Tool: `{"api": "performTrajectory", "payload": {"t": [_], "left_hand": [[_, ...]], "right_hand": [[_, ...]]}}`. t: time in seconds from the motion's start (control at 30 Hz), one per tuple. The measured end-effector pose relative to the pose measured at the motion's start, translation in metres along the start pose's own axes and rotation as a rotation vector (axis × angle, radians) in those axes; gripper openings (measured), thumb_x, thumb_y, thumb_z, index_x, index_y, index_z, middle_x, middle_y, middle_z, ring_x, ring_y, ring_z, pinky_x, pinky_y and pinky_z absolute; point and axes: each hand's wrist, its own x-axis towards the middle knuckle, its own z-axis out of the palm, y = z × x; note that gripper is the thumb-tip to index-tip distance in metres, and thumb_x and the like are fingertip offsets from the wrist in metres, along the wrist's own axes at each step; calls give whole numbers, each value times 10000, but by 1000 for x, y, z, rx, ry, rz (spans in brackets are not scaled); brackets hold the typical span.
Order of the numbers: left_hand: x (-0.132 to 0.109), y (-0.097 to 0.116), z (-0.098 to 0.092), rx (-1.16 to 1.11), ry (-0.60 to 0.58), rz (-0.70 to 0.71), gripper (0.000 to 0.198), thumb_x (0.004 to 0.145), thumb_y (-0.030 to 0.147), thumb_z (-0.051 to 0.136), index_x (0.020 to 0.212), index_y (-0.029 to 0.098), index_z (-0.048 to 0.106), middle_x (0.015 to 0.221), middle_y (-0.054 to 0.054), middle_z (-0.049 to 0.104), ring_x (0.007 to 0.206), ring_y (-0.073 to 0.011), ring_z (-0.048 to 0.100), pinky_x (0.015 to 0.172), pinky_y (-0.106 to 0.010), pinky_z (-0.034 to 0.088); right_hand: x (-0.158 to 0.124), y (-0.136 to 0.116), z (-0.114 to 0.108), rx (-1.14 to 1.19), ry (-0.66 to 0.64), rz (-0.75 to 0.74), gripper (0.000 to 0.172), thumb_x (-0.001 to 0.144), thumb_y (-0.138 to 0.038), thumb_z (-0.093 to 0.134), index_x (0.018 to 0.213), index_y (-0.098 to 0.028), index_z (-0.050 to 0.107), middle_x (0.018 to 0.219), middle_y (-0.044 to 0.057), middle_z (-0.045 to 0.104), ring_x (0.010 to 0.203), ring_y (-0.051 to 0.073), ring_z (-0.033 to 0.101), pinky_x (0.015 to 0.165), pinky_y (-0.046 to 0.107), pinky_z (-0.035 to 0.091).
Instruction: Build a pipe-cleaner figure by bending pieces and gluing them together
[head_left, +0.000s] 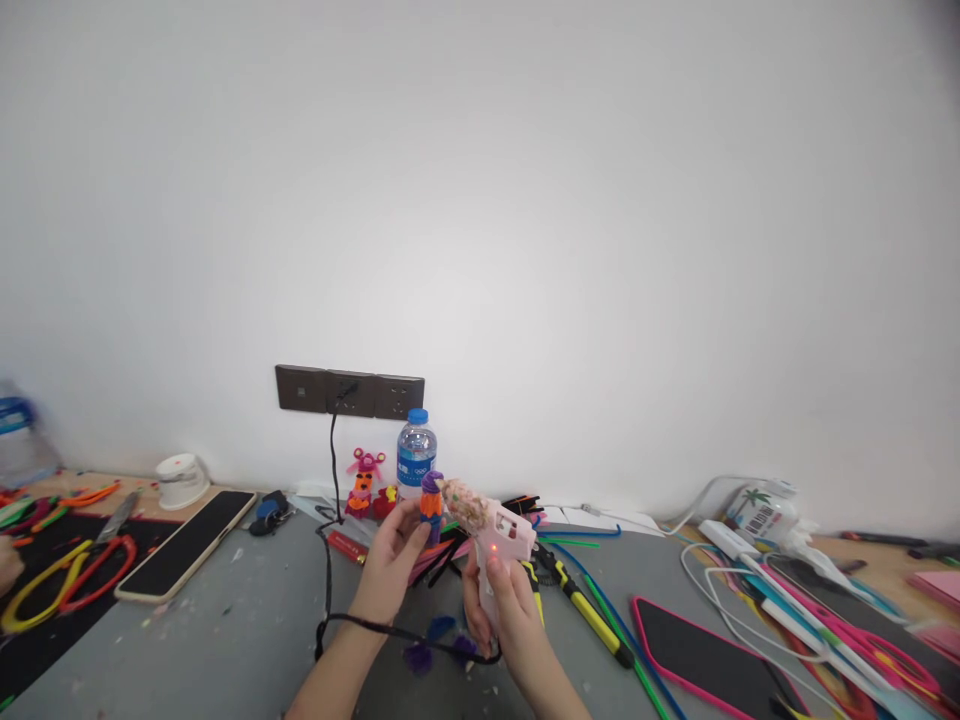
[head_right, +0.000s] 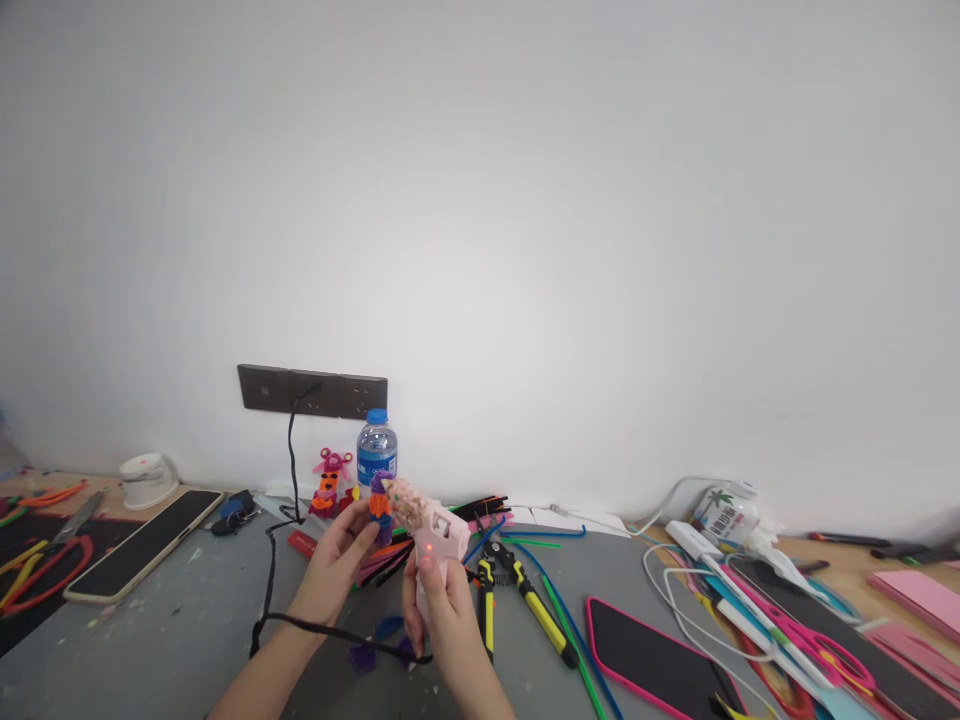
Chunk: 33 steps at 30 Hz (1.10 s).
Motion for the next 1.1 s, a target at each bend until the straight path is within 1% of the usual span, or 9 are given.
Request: {"api": "performTrajectory", "payload": {"t": [0.17, 0.27, 0.33, 0.4, 0.5, 0.63, 0.8, 0.97, 1.1], "left_hand": [[1, -2, -2, 22, 4, 14, 419, 700, 449, 789, 1023, 194, 713, 1116, -94, 739, 1116, -282, 639, 1000, -381, 465], [2, -2, -3, 26, 39, -1, 455, 675, 458, 802, 1024, 182, 705, 1103, -103, 739, 1095, -289, 644, 978, -383, 475], [2, -1, -3, 22, 61, -11, 475, 656, 459, 812, 1023, 179, 701, 1099, -105, 738, 1096, -295, 641, 961, -381, 484], [2, 0, -2, 25, 68, -15, 470, 651, 453, 814, 1017, 180, 701, 1098, -102, 737, 1101, -296, 638, 956, -375, 487], [1, 1, -2, 29, 40, -2, 432, 677, 442, 798, 1016, 191, 703, 1105, -89, 735, 1108, -279, 635, 978, -359, 474], [1, -1, -3, 17, 20, 18, 414, 689, 429, 794, 1017, 192, 704, 1106, -89, 735, 1104, -277, 638, 997, -359, 463], [2, -4, -5, 63, 13, 56, 395, 728, 421, 772, 1042, 194, 699, 1104, -88, 733, 1093, -276, 641, 995, -368, 464], [1, 1, -2, 72, 35, 65, 396, 711, 428, 781, 1019, 190, 704, 1073, -89, 741, 1068, -280, 650, 974, -368, 481], [0, 3, -1, 74, 73, 47, 407, 686, 432, 795, 1004, 194, 707, 1062, -89, 743, 1063, -287, 652, 967, -373, 485]], "right_hand": [[-1, -3, 3, -10, 8, 9, 466, 875, -649, 506, 805, -189, 517, 391, -106, 407, 280, 51, 307, 307, 156, 296], [-1, -7, 7, 23, -10, -17, 447, 887, -633, 498, 832, -190, 519, 402, -95, 425, 290, 75, 370, 328, 181, 317], [0, -8, 8, 38, -43, -29, 440, 901, -617, 488, 789, -192, 516, 409, -83, 434, 302, 84, 398, 342, 194, 323], [0, -8, 9, 39, -51, -39, 435, 914, -594, 486, 733, -198, 499, 412, -81, 430, 306, 78, 385, 348, 195, 323], [1, -5, 7, 33, -19, -59, 433, 922, -575, 487, 700, -204, 485, 402, -94, 400, 302, 68, 344, 347, 190, 316], [3, -4, 6, 17, -16, -56, 456, 910, -605, 482, 676, -213, 463, 389, -104, 365, 298, 65, 303, 338, 192, 292], [3, -8, 6, -8, -33, -32, 482, 904, -625, 477, 651, -214, 449, 388, -104, 346, 314, 59, 267, 352, 196, 286], [0, -9, 6, -51, -15, -22, 485, 913, -620, 459, 650, -213, 456, 389, -99, 341, 319, 62, 269, 352, 198, 271], [0, -9, 5, -79, -11, -24, 526, 912, -632, 446, 591, -215, 432, 381, -91, 334, 319, 63, 279, 358, 203, 277]]}}
